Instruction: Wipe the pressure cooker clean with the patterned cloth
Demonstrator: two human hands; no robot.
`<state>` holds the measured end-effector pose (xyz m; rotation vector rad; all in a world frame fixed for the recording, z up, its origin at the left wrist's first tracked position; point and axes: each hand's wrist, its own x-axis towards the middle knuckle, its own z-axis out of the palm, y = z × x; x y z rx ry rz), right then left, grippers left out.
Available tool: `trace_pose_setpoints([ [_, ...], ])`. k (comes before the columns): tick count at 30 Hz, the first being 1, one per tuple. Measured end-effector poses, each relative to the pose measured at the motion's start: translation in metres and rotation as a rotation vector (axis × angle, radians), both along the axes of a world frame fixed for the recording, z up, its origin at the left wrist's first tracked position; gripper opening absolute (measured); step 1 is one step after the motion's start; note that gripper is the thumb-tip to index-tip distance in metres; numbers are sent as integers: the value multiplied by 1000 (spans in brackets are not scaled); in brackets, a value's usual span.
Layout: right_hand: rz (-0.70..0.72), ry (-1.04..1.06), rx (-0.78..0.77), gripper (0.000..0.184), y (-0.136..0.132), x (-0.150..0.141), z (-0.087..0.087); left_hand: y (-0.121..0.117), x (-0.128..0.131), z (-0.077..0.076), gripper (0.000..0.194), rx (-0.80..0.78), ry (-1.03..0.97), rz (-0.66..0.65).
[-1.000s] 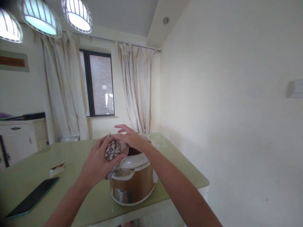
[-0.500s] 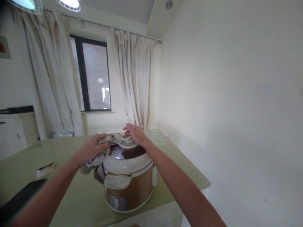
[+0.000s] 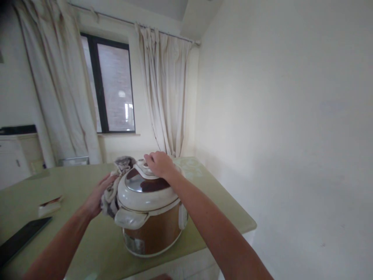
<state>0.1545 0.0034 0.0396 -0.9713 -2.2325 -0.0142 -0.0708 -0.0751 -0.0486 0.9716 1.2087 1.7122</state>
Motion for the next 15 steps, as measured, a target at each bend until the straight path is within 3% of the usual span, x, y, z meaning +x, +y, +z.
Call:
trace_pose_setpoints([
  [4,-17,-118,100,49,-1,2,2,-47,19,-12,48,138,332,229],
  [6,30,-172,91,48,1,5,4,-66,33,-9,41,225,508,328],
  [8,92,-210,97,46,4,9,6,-74,44,1,37,318,631,337],
  [11,184,-222,166,39,5,13,6,-62,46,24,34,354,711,246],
  [15,187,-94,167,36,2,12,4,-12,19,51,36,198,642,127],
])
